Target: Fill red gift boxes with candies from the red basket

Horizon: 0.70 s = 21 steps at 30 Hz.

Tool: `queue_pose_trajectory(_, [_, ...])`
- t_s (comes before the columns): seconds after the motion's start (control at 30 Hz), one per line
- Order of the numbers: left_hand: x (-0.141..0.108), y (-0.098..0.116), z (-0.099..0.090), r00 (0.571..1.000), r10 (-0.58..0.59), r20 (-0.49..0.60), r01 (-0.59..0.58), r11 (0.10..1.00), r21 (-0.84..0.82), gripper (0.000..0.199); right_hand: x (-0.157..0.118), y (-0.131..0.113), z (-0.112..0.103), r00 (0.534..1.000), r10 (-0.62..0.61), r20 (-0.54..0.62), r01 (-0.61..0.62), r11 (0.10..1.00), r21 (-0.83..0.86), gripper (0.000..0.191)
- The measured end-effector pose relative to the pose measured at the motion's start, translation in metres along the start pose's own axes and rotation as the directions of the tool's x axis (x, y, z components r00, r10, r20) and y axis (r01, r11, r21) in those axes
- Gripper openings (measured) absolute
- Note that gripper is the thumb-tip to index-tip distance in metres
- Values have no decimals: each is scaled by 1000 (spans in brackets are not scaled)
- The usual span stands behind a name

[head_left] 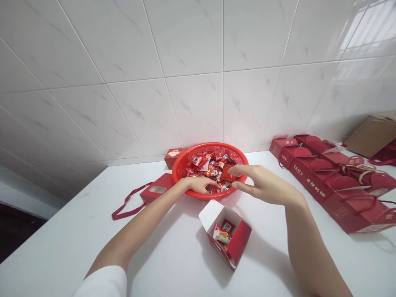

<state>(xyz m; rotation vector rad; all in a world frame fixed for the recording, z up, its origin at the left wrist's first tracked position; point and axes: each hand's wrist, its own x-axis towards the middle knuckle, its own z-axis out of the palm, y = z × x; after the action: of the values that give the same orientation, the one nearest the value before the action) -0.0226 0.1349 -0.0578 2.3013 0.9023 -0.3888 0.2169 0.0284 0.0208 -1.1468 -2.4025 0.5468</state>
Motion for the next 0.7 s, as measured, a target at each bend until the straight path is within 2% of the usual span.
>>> queue_pose_trajectory(0.33, [0, 1, -3, 997, -76, 11, 77, 996, -46, 51, 0, 1, 1, 1000, 5, 8, -4, 1000, -13, 28])
queue_pose_trajectory(0.43, [-1, 0, -3, 999, -48, -3, 48, 996, -72, 48, 0, 3, 0, 1000, 3, 6, -3, 1000, -19, 28])
queue_pose_trajectory(0.57, [-1, -1, 0, 997, -36, -69, 21, 976, -219, 42, 1, 4, 1, 1000, 1, -6, -1, 1000, -28, 27])
queue_pose_trajectory(0.7, [-1, -2, 1, 970, -48, -239, -38, 938, -344, 29, 1, 5, 1, 1000, 0, -5, 0, 999, -36, 26])
